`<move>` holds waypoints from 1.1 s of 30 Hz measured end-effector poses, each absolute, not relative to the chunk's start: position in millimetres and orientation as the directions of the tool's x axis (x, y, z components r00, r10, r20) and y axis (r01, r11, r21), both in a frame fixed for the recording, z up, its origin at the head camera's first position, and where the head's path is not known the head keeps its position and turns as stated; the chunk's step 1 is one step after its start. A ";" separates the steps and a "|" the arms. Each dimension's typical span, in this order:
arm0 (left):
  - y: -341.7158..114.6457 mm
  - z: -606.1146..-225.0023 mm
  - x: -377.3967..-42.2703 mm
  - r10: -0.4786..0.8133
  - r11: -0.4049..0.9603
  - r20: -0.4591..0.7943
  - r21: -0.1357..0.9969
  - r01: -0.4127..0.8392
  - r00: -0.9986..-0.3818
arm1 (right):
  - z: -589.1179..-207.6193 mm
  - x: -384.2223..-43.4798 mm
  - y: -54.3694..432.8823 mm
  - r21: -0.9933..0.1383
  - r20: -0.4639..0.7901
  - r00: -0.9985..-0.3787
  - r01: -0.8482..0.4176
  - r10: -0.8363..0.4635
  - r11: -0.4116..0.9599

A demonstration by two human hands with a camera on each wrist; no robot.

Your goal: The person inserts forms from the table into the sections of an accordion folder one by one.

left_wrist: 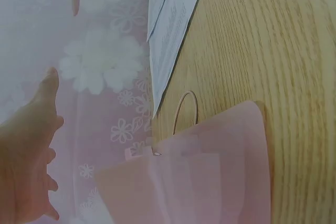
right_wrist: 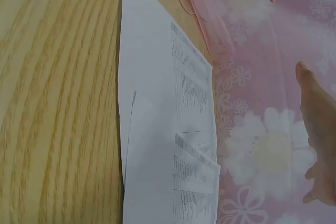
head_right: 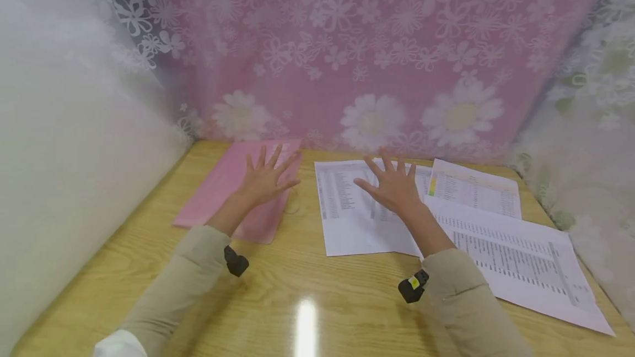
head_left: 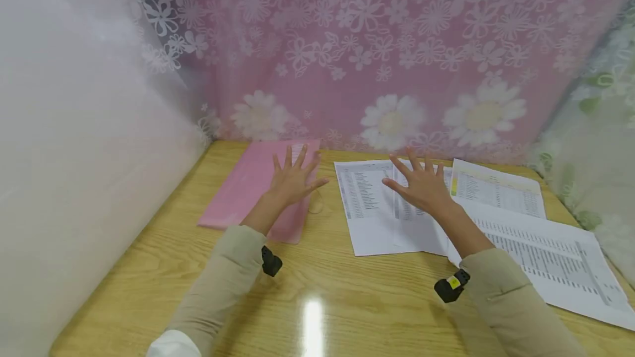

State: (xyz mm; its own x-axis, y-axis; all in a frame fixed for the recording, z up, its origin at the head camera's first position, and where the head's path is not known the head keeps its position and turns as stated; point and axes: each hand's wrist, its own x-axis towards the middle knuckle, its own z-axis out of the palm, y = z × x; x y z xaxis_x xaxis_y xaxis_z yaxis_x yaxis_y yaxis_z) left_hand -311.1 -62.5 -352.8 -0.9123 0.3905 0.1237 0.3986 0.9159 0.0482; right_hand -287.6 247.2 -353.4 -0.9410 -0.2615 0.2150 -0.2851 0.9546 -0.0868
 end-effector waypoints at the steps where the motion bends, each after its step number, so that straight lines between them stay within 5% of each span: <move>1: -63.5 -352.7 -310.7 0.392 0.915 0.123 0.047 0.400 -0.912 | -353.9 -287.4 246.6 -0.086 0.217 -0.939 -0.290 -0.266 0.953; 16: -97.5 -371.6 -288.4 0.422 0.886 0.170 0.130 0.444 -0.891 | -370.0 -268.7 201.7 -0.088 0.280 -0.885 -0.409 -0.371 0.908; 33: -124.8 -422.1 -267.7 0.532 0.762 0.424 0.138 0.633 -0.733 | -430.1 -249.3 103.6 -0.226 0.309 -0.826 -0.545 -0.471 0.808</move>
State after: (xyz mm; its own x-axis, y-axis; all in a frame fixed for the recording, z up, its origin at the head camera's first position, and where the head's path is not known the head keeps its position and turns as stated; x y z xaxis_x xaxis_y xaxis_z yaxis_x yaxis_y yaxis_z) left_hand -267.7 -124.8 -422.1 -0.7329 0.5324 0.4236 0.6330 0.7618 0.1379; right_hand -249.3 103.6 -430.1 -0.8264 -0.4707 0.3092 -0.5446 0.8076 -0.2261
